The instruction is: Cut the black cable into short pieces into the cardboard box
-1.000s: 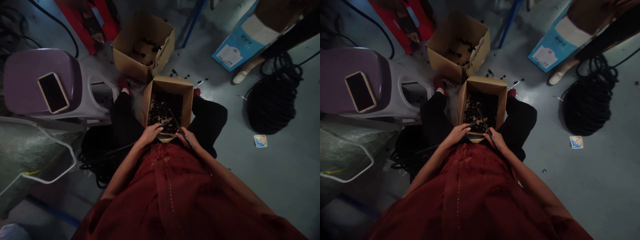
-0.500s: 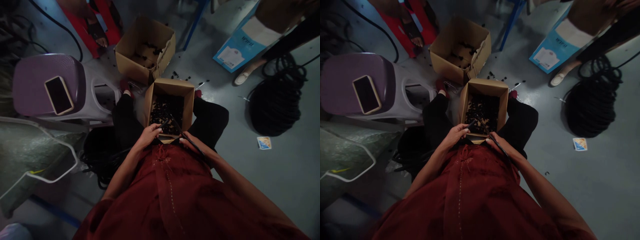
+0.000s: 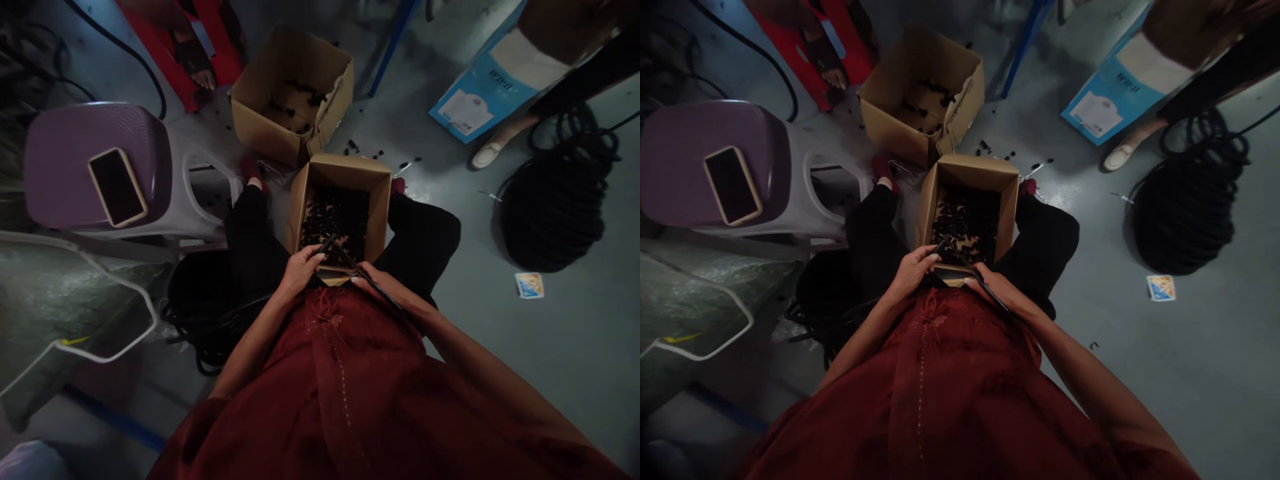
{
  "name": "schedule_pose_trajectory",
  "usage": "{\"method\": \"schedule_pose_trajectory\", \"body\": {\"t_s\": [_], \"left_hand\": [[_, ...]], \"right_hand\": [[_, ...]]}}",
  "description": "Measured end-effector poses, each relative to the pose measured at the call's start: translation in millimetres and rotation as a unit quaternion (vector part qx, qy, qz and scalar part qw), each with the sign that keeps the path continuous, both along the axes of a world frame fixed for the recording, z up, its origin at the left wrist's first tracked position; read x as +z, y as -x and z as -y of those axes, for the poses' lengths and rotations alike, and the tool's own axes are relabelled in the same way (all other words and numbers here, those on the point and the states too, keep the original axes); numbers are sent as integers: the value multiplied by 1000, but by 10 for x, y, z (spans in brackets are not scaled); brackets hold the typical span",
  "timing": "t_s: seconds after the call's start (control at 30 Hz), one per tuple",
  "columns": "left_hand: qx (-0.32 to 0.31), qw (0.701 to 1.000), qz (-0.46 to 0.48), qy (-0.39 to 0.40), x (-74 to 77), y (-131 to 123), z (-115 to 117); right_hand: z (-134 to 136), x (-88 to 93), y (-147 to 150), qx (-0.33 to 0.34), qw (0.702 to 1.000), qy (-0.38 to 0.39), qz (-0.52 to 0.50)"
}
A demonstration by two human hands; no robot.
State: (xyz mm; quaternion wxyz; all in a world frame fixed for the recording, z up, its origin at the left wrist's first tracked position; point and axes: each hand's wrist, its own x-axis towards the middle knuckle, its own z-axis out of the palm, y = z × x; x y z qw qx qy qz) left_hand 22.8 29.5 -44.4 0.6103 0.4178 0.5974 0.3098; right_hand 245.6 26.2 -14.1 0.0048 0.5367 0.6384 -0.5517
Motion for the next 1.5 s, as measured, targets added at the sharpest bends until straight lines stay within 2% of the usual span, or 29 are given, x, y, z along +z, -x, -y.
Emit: {"method": "schedule_pose_trajectory", "body": {"t_s": [0.53,0.77,0.9,1.1,1.5], "left_hand": [[-23,1000,-8,-3,-28,-27,14],[-108,993,-40,-13,80,20,-30],[-119,992,-48,-11,112,33,-40],[-112,993,-36,-11,19,7,-11],[-114,993,-16,24,-135,-18,-35]], "right_hand": [[-18,-102,67,8,1000,8,23],[-38,-111,75,42,998,14,33],[-39,-130,80,41,999,-5,29],[1,-192,85,44,996,-49,68],[52,-333,72,45,993,-37,106]]}}
